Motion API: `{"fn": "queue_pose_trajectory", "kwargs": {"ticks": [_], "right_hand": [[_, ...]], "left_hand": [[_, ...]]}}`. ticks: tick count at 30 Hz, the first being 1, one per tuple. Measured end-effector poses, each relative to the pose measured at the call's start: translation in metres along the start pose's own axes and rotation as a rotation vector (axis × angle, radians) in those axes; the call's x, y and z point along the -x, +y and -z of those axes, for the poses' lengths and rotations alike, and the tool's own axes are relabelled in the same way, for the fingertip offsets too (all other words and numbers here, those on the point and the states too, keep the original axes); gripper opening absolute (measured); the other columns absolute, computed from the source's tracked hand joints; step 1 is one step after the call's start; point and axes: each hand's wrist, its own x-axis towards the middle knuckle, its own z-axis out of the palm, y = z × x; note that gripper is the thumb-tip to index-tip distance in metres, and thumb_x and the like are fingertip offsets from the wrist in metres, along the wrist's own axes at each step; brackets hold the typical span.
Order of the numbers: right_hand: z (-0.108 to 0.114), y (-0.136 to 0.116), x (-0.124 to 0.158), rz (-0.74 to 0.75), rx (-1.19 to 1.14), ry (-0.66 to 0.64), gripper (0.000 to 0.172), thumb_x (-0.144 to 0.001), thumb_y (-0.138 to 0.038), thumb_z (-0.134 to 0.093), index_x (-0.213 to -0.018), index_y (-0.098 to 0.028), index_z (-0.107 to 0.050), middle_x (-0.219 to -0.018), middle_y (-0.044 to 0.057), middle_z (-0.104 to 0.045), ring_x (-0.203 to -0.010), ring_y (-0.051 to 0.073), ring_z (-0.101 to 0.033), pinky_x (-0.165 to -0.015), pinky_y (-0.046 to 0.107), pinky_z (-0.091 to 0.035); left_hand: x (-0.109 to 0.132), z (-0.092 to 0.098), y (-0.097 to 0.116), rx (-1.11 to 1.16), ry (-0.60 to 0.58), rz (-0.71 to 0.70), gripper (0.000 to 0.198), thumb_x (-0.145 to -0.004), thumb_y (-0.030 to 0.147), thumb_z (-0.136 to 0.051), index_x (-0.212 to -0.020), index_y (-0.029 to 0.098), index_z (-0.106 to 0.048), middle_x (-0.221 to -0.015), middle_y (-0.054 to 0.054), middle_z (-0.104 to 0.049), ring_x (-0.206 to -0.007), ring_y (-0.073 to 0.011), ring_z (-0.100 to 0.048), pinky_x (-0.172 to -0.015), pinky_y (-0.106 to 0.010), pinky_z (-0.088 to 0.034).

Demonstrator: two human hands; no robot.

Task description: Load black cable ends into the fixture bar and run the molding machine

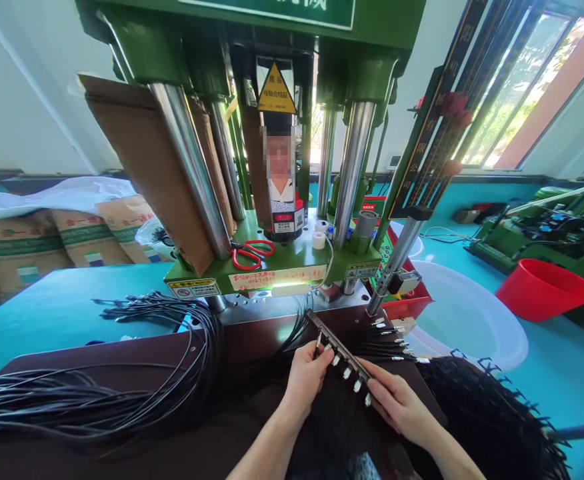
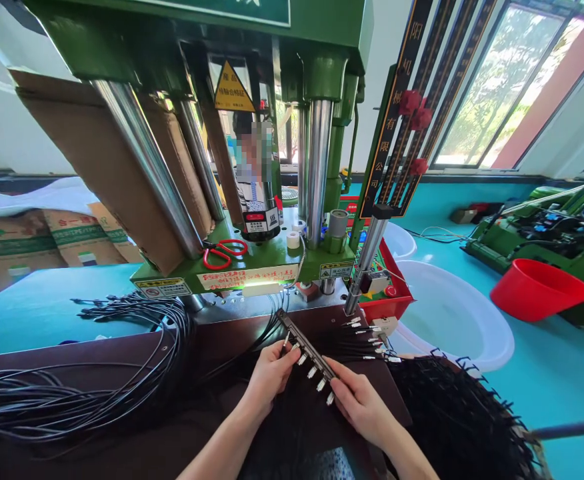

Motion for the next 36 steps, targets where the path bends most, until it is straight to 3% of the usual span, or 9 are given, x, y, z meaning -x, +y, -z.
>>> {"fn": "queue_pose_trajectory", "kwargs": {"ticks": [7,11,14,16,22,28,33,36], "right_hand": [[0.002,-0.006,0.002,-0.022,-0.068,0.023,0.055,-0.081,-0.054,-0.045,-0.123,-0.018,-0.046,-0.053,-0.007,-0.038,-0.036,0.002,-0.028,-0.030,0.015,-0.017],[0.004,-0.002,0.002,-0.041,-0.120,0.066,0.056,-0.079,-0.055,-0.048,-0.122,-0.020,-0.048,-0.052,-0.008,-0.037,-0.035,0.002,-0.027,-0.029,0.013,-0.017],[0.005,0.001,0.002,-0.046,-0.158,0.079,0.053,-0.078,-0.054,-0.050,-0.120,-0.021,-0.050,-0.050,-0.009,-0.034,-0.034,0.001,-0.025,-0.029,0.013,-0.016],[0.006,0.001,0.002,-0.042,-0.144,0.057,0.053,-0.079,-0.054,-0.049,-0.121,-0.021,-0.049,-0.050,-0.008,-0.034,-0.035,0.002,-0.025,-0.029,0.013,-0.016],[0.007,-0.004,0.002,-0.025,-0.056,-0.026,0.053,-0.081,-0.053,-0.045,-0.124,-0.021,-0.047,-0.053,-0.006,-0.041,-0.035,0.001,-0.027,-0.029,0.013,-0.018],[0.005,-0.008,0.001,-0.022,0.011,-0.045,0.053,-0.082,-0.053,-0.043,-0.124,-0.022,-0.047,-0.052,-0.006,-0.039,-0.037,0.003,-0.027,-0.032,0.015,-0.018],[0.004,-0.018,0.006,0.074,0.274,-0.008,0.048,-0.082,-0.048,-0.045,-0.123,-0.024,-0.050,-0.056,-0.001,-0.051,-0.049,0.012,-0.042,-0.044,0.022,-0.035],[0.002,-0.021,0.009,0.102,0.326,0.029,0.045,-0.082,-0.046,-0.046,-0.122,-0.026,-0.051,-0.055,-0.001,-0.052,-0.051,0.014,-0.043,-0.048,0.024,-0.037]], "left_hand": [[0.001,0.003,0.001,-0.155,0.059,-0.185,0.037,-0.064,0.051,-0.060,-0.058,0.017,-0.048,-0.041,0.009,-0.035,-0.037,-0.0041,-0.029,-0.037,-0.019,-0.021],[0.007,0.013,0.007,-0.047,0.145,-0.303,0.036,-0.072,0.052,-0.051,-0.072,0.016,-0.052,-0.049,0.007,-0.044,-0.041,-0.0053,-0.038,-0.040,-0.018,-0.029],[0.009,0.017,0.006,0.051,0.119,-0.184,0.038,-0.073,0.058,-0.045,-0.070,0.020,-0.046,-0.037,0.012,-0.027,-0.029,-0.0042,-0.020,-0.032,-0.018,-0.017],[0.007,0.017,0.002,-0.007,0.062,-0.097,0.043,-0.073,0.062,-0.040,-0.063,0.020,-0.041,-0.036,0.012,-0.021,-0.029,-0.0040,-0.013,-0.031,-0.019,-0.011],[0.002,0.017,-0.007,-0.318,-0.019,-0.263,0.040,-0.079,0.052,-0.041,-0.057,0.018,-0.038,-0.050,0.006,-0.035,-0.045,-0.0063,-0.031,-0.043,-0.021,-0.021],[0.001,0.021,-0.005,-0.343,-0.009,-0.186,0.041,-0.079,0.053,-0.038,-0.056,0.019,-0.036,-0.048,0.006,-0.032,-0.044,-0.0070,-0.028,-0.043,-0.023,-0.017],[0.000,0.025,-0.005,-0.303,-0.019,-0.111,0.042,-0.076,0.056,-0.040,-0.055,0.020,-0.036,-0.044,0.008,-0.025,-0.040,-0.0067,-0.023,-0.042,-0.023,-0.014],[-0.002,0.024,-0.004,-0.301,-0.027,-0.094,0.042,-0.075,0.055,-0.042,-0.053,0.020,-0.035,-0.043,0.008,-0.025,-0.040,-0.0067,-0.023,-0.042,-0.023,-0.015]]}}
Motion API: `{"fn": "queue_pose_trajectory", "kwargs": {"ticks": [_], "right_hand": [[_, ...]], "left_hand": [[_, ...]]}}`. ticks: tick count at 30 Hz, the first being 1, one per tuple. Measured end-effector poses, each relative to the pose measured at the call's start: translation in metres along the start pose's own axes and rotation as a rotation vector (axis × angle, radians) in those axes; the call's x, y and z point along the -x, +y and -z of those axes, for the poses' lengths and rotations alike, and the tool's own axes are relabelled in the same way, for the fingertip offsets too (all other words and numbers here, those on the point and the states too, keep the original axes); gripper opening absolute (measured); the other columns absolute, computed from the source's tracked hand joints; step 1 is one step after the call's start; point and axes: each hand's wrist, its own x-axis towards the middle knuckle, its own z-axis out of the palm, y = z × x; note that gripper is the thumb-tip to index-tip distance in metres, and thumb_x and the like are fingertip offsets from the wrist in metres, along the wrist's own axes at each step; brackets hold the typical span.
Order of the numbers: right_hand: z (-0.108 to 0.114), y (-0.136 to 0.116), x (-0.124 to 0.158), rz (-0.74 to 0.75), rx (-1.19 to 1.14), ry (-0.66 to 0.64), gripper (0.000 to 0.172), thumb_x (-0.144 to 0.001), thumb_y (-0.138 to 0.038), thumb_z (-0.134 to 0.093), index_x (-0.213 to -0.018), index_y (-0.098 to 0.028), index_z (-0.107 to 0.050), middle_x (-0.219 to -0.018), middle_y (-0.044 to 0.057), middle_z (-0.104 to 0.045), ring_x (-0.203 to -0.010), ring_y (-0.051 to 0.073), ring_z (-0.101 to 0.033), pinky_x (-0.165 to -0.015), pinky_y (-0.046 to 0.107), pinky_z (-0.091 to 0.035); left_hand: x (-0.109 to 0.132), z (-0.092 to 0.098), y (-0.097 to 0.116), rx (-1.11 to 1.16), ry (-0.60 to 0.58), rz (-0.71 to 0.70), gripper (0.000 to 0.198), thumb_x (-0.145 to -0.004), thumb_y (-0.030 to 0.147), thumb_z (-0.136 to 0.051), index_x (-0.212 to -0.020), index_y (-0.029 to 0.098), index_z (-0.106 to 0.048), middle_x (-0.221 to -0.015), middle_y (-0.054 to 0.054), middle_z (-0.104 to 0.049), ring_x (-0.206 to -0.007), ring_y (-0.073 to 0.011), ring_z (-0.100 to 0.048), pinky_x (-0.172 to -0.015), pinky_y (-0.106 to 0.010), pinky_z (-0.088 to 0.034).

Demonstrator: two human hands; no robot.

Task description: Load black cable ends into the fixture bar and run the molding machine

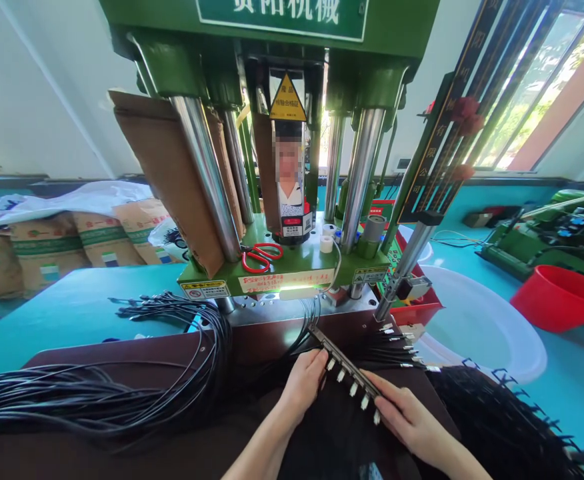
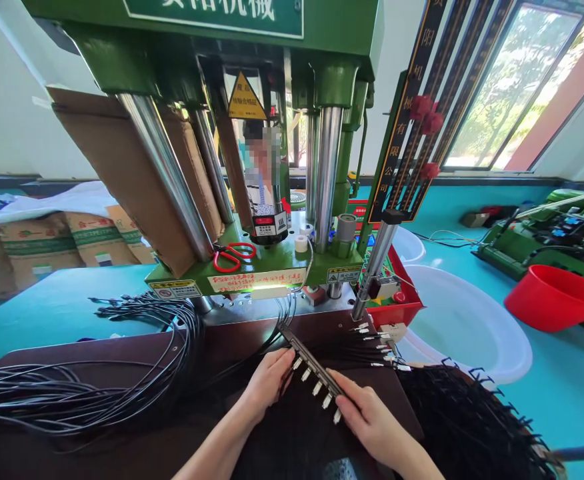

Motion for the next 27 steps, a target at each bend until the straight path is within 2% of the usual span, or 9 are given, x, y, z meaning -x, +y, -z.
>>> {"fn": "queue_pose_trajectory", "kwargs": {"ticks": [5,8,10,12,15,20,22,24,27], "right_hand": [[0.001,0.007,0.004,-0.127,-0.177,-0.089,0.055,-0.083,-0.052,-0.042,-0.128,-0.020,-0.042,-0.051,-0.006,-0.037,-0.041,0.008,-0.031,-0.037,0.019,-0.022],[0.021,0.012,0.005,-0.166,-0.184,-0.103,0.056,-0.081,-0.052,-0.044,-0.126,-0.018,-0.041,-0.057,-0.005,-0.041,-0.040,0.006,-0.029,-0.035,0.019,-0.017],[0.040,0.009,0.000,-0.190,-0.109,-0.139,0.053,-0.080,-0.050,-0.048,-0.122,-0.019,-0.045,-0.060,-0.004,-0.046,-0.039,0.005,-0.031,-0.033,0.018,-0.017],[0.059,0.000,-0.012,-0.206,-0.003,-0.197,0.044,-0.078,-0.043,-0.052,-0.115,-0.020,-0.051,-0.058,-0.004,-0.047,-0.039,0.005,-0.033,-0.033,0.017,-0.019],[0.074,-0.022,-0.045,-0.158,0.191,-0.295,0.032,-0.074,-0.030,-0.055,-0.104,-0.022,-0.059,-0.053,-0.006,-0.047,-0.040,0.005,-0.035,-0.035,0.015,-0.023],[0.063,-0.048,-0.117,0.084,0.482,-0.532,0.031,-0.072,-0.022,-0.049,-0.098,-0.019,-0.065,-0.056,-0.004,-0.053,-0.043,0.008,-0.044,-0.041,0.018,-0.034],[0.053,-0.048,-0.142,0.190,0.537,-0.532,0.029,-0.065,-0.015,-0.051,-0.088,-0.017,-0.068,-0.065,-0.001,-0.057,-0.058,0.012,-0.051,-0.054,0.020,-0.040],[0.043,-0.042,-0.159,0.271,0.574,-0.489,0.028,-0.059,-0.010,-0.053,-0.080,-0.017,-0.071,-0.073,0.000,-0.059,-0.072,0.015,-0.053,-0.066,0.023,-0.040],[0.033,-0.029,-0.169,0.338,0.626,-0.432,0.032,-0.057,-0.008,-0.052,-0.082,-0.017,-0.071,-0.075,0.001,-0.060,-0.076,0.017,-0.053,-0.071,0.026,-0.040]], "left_hand": [[-0.002,-0.005,-0.002,-0.100,-0.009,-0.050,0.038,-0.078,0.052,-0.037,-0.057,0.020,-0.039,-0.044,0.007,-0.034,-0.039,-0.0080,-0.028,-0.042,-0.023,-0.019],[0.007,-0.004,0.000,-0.200,0.016,-0.113,0.023,-0.078,0.042,-0.042,-0.082,0.020,-0.048,-0.055,0.006,-0.044,-0.043,-0.0090,-0.037,-0.046,-0.022,-0.027],[0.016,0.000,0.005,-0.277,0.071,-0.200,0.027,-0.075,0.034,-0.049,-0.098,0.021,-0.047,-0.069,0.004,-0.048,-0.052,-0.0095,-0.043,-0.053,-0.022,-0.033],[0.026,0.004,0.012,-0.343,0.076,-0.274,0.025,-0.073,0.029,-0.050,-0.098,0.021,-0.050,-0.076,0.002,-0.050,-0.058,-0.0101,-0.045,-0.057,-0.022,-0.034],[0.040,0.014,0.021,-0.379,0.015,-0.301,0.014,-0.075,0.028,-0.048,-0.085,0.021,-0.055,-0.068,0.002,-0.051,-0.057,-0.0109,-0.043,-0.055,-0.023,-0.032],[0.051,0.041,0.023,-0.340,0.042,-0.287,0.016,-0.077,0.032,-0.046,-0.075,0.019,-0.056,-0.059,0.002,-0.048,-0.054,-0.0113,-0.041,-0.051,-0.022,-0.030],[0.053,0.055,0.022,-0.329,0.084,-0.285,0.018,-0.078,0.033,-0.046,-0.074,0.019,-0.057,-0.058,0.002,-0.047,-0.054,-0.0113,-0.042,-0.050,-0.021,-0.031],[0.054,0.070,0.023,-0.314,0.126,-0.284,0.020,-0.078,0.035,-0.047,-0.074,0.018,-0.057,-0.058,0.002,-0.046,-0.054,-0.0111,-0.043,-0.049,-0.021,-0.032],[0.048,0.085,0.030,-0.249,0.156,-0.271,0.021,-0.076,0.036,-0.048,-0.072,0.017,-0.056,-0.056,0.003,-0.046,-0.051,-0.0101,-0.043,-0.047,-0.020,-0.033]]}}
